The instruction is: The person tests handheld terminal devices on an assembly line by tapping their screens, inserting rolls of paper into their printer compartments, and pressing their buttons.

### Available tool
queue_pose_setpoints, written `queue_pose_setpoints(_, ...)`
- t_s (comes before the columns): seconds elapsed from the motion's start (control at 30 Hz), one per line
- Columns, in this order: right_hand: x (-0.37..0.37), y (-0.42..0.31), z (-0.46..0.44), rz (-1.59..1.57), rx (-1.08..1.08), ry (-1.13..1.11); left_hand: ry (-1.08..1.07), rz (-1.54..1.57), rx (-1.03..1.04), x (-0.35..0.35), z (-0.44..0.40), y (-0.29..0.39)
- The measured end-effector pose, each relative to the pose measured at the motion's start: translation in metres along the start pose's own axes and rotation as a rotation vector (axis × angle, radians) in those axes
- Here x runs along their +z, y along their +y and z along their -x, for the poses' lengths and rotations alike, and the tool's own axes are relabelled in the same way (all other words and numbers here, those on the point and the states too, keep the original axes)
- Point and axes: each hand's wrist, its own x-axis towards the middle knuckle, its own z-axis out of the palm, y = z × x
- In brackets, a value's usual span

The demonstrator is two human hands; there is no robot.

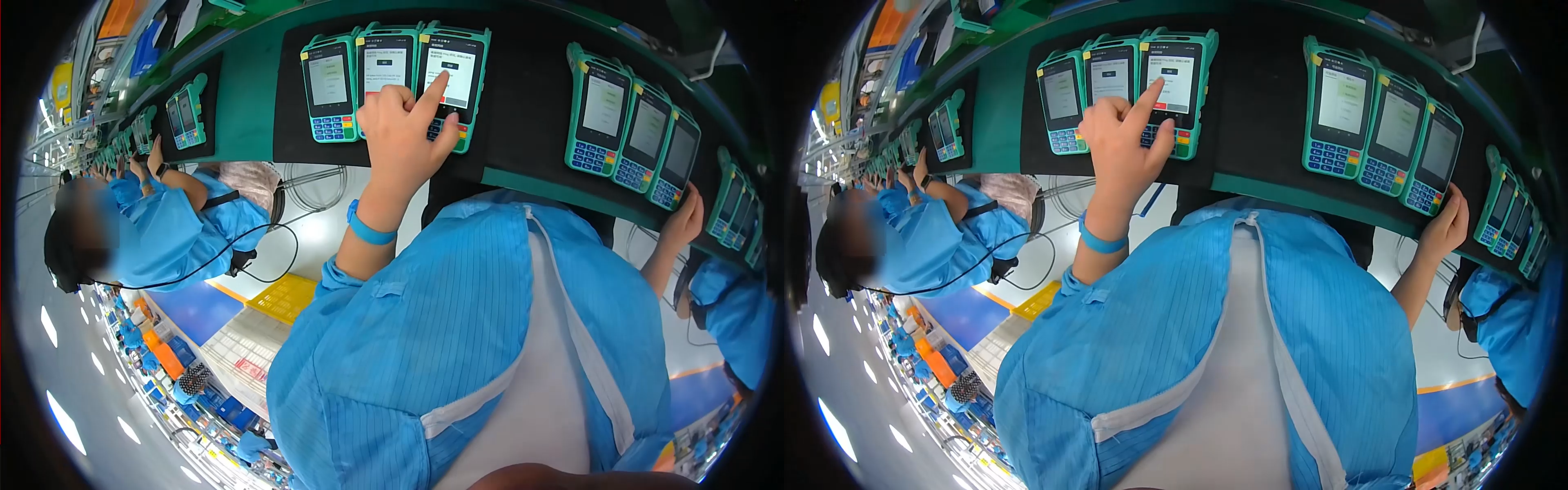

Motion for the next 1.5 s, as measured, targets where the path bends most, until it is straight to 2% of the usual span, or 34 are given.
queue_pose_setpoints(0.13, -0.001, 0.003, 0.0, -0.011, -0.015, 0.001, -0.047, -0.103, -0.015, 0.012, -0.01, 0.003)
queue_pose_setpoints(0.37, -0.001, 0.007, 0.0, -0.002, -0.001, 0.004, -0.013, -0.093, -0.045, 0.009, -0.008, 0.001)
queue_pose_setpoints(0.57, -0.002, 0.006, -0.001, -0.017, 0.017, -0.014, 0.133, -0.078, -0.156, -0.008, 0.014, -0.025)
queue_pose_setpoints(0.8, -0.003, 0.001, -0.001, 0.001, 0.002, -0.009, 0.026, -0.152, -0.149, -0.025, 0.024, -0.03)
queue_pose_setpoints(1.1, -0.003, -0.001, -0.001, -0.025, 0.003, -0.01, 0.019, -0.124, -0.153, -0.022, 0.024, -0.035)
queue_pose_setpoints(1.33, -0.003, -0.006, 0.0, -0.031, 0.015, 0.008, 0.126, -0.125, -0.253, -0.034, 0.017, -0.052)
queue_pose_setpoints(1.4, -0.002, -0.004, 0.0, -0.039, 0.008, 0.012, 0.133, -0.137, -0.229, -0.035, 0.011, -0.051)
queue_pose_setpoints(1.5, -0.002, -0.004, 0.0, -0.063, 0.005, 0.005, 0.069, -0.049, -0.089, -0.028, 0.004, -0.039)
